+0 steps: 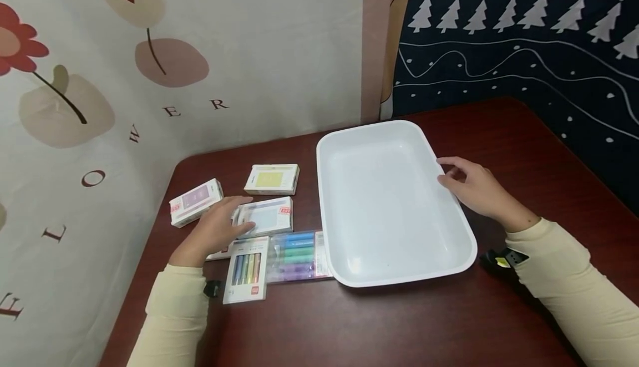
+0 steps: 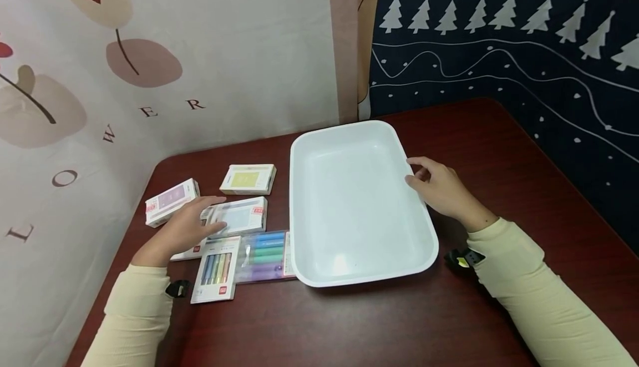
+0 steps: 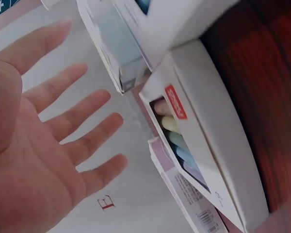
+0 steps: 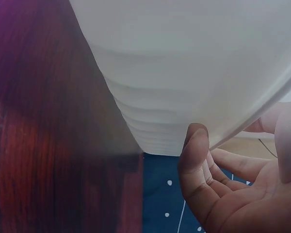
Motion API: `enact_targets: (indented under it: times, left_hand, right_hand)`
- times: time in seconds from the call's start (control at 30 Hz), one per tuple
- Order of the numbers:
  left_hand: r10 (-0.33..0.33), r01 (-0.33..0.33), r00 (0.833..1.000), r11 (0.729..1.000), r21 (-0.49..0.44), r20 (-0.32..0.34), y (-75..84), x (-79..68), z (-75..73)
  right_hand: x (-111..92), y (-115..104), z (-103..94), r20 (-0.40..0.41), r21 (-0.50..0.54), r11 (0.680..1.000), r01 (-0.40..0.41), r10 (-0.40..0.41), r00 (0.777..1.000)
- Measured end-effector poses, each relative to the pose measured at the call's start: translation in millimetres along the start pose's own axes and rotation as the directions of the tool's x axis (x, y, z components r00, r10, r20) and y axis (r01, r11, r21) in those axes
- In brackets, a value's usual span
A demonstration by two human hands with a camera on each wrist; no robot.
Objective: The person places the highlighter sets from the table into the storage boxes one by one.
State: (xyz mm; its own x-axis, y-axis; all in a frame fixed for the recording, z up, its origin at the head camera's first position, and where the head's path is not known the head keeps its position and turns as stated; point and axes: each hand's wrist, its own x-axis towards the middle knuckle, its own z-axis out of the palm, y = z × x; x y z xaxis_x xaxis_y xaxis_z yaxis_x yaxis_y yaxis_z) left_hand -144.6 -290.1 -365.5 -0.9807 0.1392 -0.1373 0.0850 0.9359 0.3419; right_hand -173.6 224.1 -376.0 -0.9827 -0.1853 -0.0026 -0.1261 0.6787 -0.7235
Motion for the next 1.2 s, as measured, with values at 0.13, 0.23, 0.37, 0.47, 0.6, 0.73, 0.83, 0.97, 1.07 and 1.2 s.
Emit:
enact_targets:
  times: [0.13, 0.23, 0.37, 0.47, 0.6, 0.73, 0.83, 0.97, 1.07, 1.2]
  left_hand:
    - [0.006, -0.005, 0.999, 1.000, -0.017, 0.032, -4.0, 1.6, -1.1]
    - [0.013, -0.012, 0.999, 1.000, -0.015, 0.046, -5.3, 2.9, -1.5]
    - [0.030, -0.030, 0.998, 1.000, -0.011, 0.058, -7.1, 5.6, -1.3]
    - [0.052, -0.052, 0.997, 0.999, -0.003, 0.064, -8.6, 7.3, -0.7]
    - [0.065, -0.066, 0.995, 0.998, 0.009, 0.077, -8.4, 8.1, 0.0]
    - [0.057, -0.058, 0.994, 0.998, 0.010, 0.096, -7.7, 8.6, 0.4]
    - [0.059, -0.060, 0.993, 0.998, 0.009, 0.101, -7.1, 9.0, 1.0]
    - [0.066, -0.068, 0.993, 0.998, 0.013, 0.103, -6.6, 10.7, 2.0]
    - [0.066, -0.068, 0.992, 0.998, 0.015, 0.105, -6.2, 12.3, 2.3]
    - [0.057, -0.059, 0.992, 0.998, 0.016, 0.111, -5.6, 14.1, 2.2]
  right_hand:
    - [0.7, 0.9, -0.7, -0.001, 0.000, 1.000, 0.003, -0.003, 1.000]
    - [0.9, 1.4, -1.3, -0.001, 0.001, 1.000, 0.002, -0.002, 1.000]
    - [0.4, 1.6, -2.0, 0.000, 0.006, 1.000, 0.000, 0.000, 1.000]
    - [0.1, 1.3, -2.0, 0.001, 0.014, 1.000, 0.003, -0.003, 1.000]
    - [0.0, 0.3, -1.5, 0.006, 0.021, 1.000, 0.002, -0.002, 1.000]
    - [1.0, 0.2, 0.1, 0.012, 0.026, 1.000, -0.002, 0.002, 1.000]
    - [1.8, 1.7, 2.1, 0.021, 0.032, 0.999, -0.007, 0.006, 1.000]
    - [2.4, 5.2, 4.5, 0.040, 0.044, 0.999, -0.016, 0.014, 0.999]
    - [3.0, 7.8, 5.4, 0.053, 0.057, 0.998, -0.017, 0.014, 0.998]
    - [3.7, 10.5, 5.8, 0.060, 0.077, 0.997, -0.012, 0.007, 0.998]
